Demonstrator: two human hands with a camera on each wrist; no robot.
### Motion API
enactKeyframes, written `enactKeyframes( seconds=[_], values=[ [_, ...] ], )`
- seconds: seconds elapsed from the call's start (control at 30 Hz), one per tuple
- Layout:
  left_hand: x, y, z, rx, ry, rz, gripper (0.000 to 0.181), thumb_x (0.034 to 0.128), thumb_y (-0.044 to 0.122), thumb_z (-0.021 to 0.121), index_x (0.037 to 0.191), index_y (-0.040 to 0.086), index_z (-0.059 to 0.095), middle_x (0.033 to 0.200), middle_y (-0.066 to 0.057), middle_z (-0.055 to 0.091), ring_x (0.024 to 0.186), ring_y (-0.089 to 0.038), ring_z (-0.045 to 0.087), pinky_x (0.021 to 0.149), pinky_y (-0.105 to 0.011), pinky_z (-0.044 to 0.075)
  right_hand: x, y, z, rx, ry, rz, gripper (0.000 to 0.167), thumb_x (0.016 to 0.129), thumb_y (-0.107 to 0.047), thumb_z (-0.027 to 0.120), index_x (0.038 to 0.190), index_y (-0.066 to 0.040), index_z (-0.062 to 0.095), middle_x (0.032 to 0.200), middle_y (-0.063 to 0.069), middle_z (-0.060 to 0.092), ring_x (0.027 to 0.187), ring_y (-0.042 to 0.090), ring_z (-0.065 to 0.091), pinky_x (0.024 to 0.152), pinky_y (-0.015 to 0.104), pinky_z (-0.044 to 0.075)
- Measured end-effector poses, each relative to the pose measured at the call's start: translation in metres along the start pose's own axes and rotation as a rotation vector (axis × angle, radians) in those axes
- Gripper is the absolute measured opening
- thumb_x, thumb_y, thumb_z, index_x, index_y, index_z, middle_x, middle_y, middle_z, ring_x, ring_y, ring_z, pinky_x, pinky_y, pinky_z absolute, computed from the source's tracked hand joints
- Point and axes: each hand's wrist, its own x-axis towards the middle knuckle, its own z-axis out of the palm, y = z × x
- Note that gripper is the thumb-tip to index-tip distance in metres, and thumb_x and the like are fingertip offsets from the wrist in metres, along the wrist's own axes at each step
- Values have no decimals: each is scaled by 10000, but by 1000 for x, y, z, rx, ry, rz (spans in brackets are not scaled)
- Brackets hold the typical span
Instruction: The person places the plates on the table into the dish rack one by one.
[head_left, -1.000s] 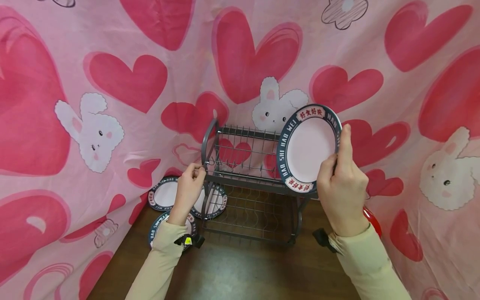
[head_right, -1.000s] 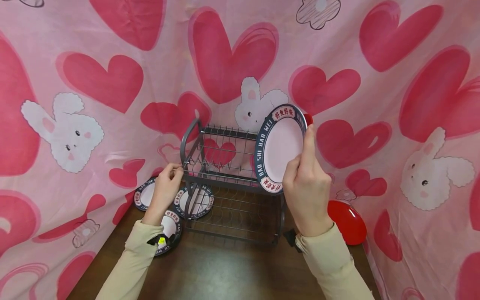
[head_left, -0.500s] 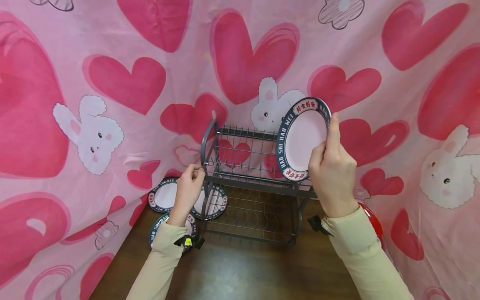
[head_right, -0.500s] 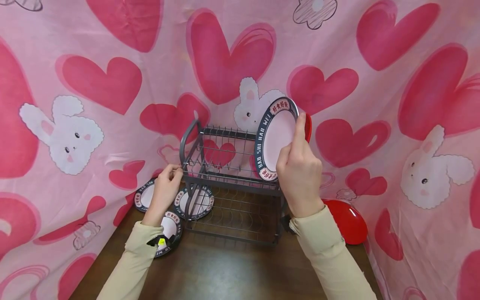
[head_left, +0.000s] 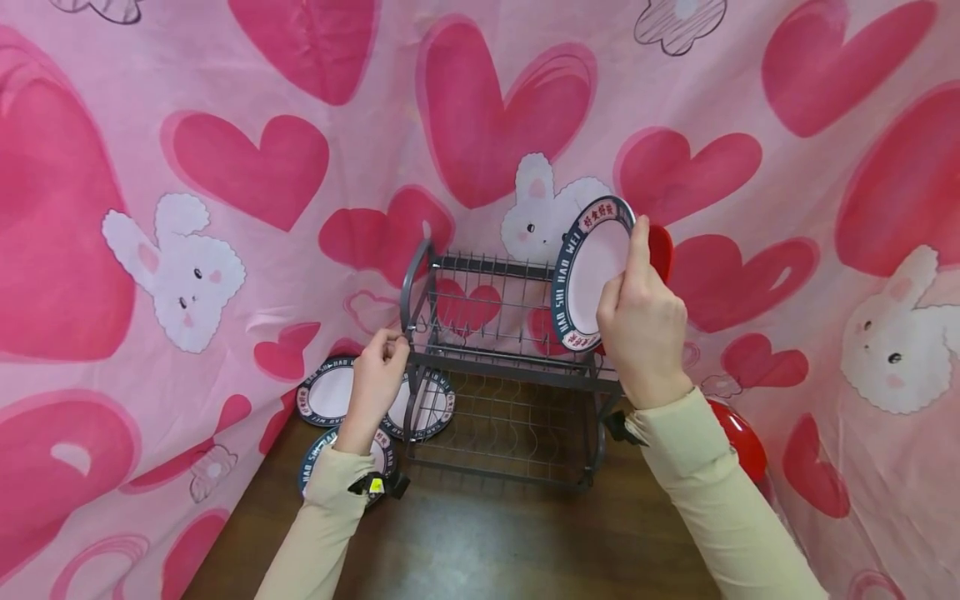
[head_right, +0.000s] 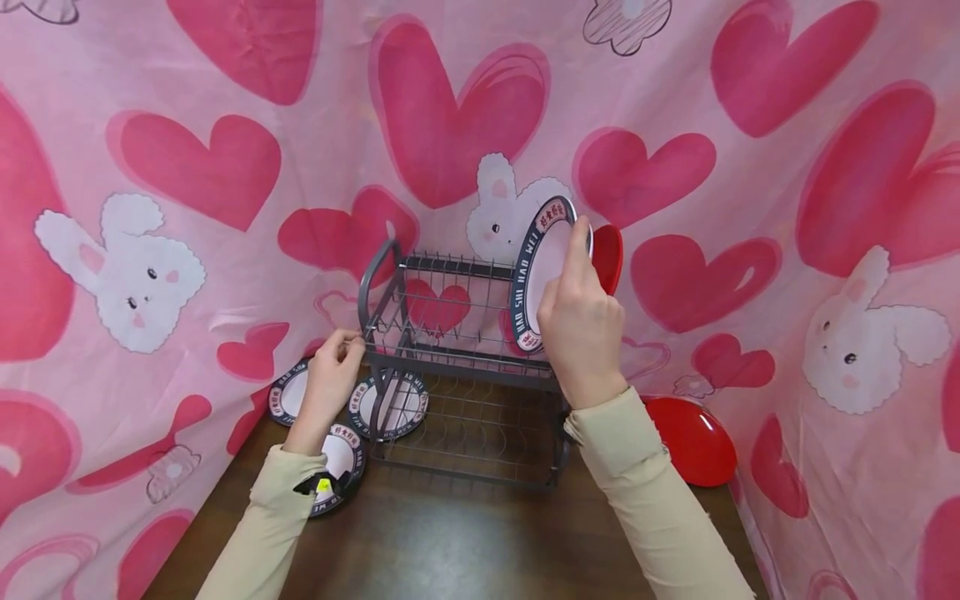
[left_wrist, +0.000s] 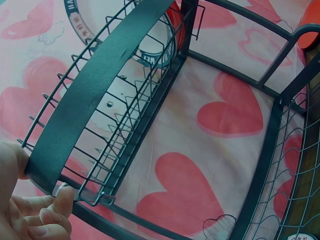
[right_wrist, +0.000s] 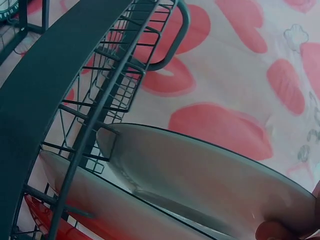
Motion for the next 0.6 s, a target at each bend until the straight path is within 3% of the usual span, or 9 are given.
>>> enactKeyframes(
  seconds=[0.1, 0.23, 0.33, 0.47, 0.6],
  values=[
    [0, 0, -1, 0, 1, -1, 298, 1036, 228, 519, 1183, 22, 677, 871, -117, 670, 714, -235, 542, 639, -343, 439, 1, -1, 4, -18, -12, 0, 624, 1001, -77, 563, 1581, 29, 359, 814, 257, 641, 531, 358, 570, 631, 561, 589],
    [0, 0, -1, 2, 4, 2, 305, 1036, 235, 518, 1187, 22, 676, 856, -111, 656, 704, -238, 534, 630, -341, 430, 4, -1, 9, -39, -25, -11, 597, 1020, -99, 515, 1577, 43, 353, 801, 256, 627, 498, 348, 539, 550, 539, 564],
    [0, 1, 0, 2, 3, 2, 303, 1039, 235, 519, 1188, 23, 677, 851, -103, 649, 696, -233, 529, 622, -338, 425, 7, -2, 12, -53, -38, -17, 585, 1027, -105, 487, 1572, 56, 349, 883, 276, 656, 478, 345, 525, 501, 522, 538],
    [-1, 0, 0, 5, 3, 2, 294, 1043, 222, 520, 1185, 21, 681, 844, -104, 648, 687, -219, 524, 614, -330, 421, 10, -5, 18, -66, -66, -3, 598, 1019, -101, 517, 1570, 58, 346, 934, 278, 665, 504, 351, 559, 543, 537, 564],
    [-1, 0, 0, 5, 7, 2, 282, 1042, 212, 525, 1176, 23, 685, 829, -106, 643, 677, -217, 517, 609, -331, 415, 12, -7, 22, -99, -88, 16, 612, 1019, -96, 503, 1588, 42, 322, 839, 255, 621, 513, 373, 570, 556, 553, 569]
  ],
)
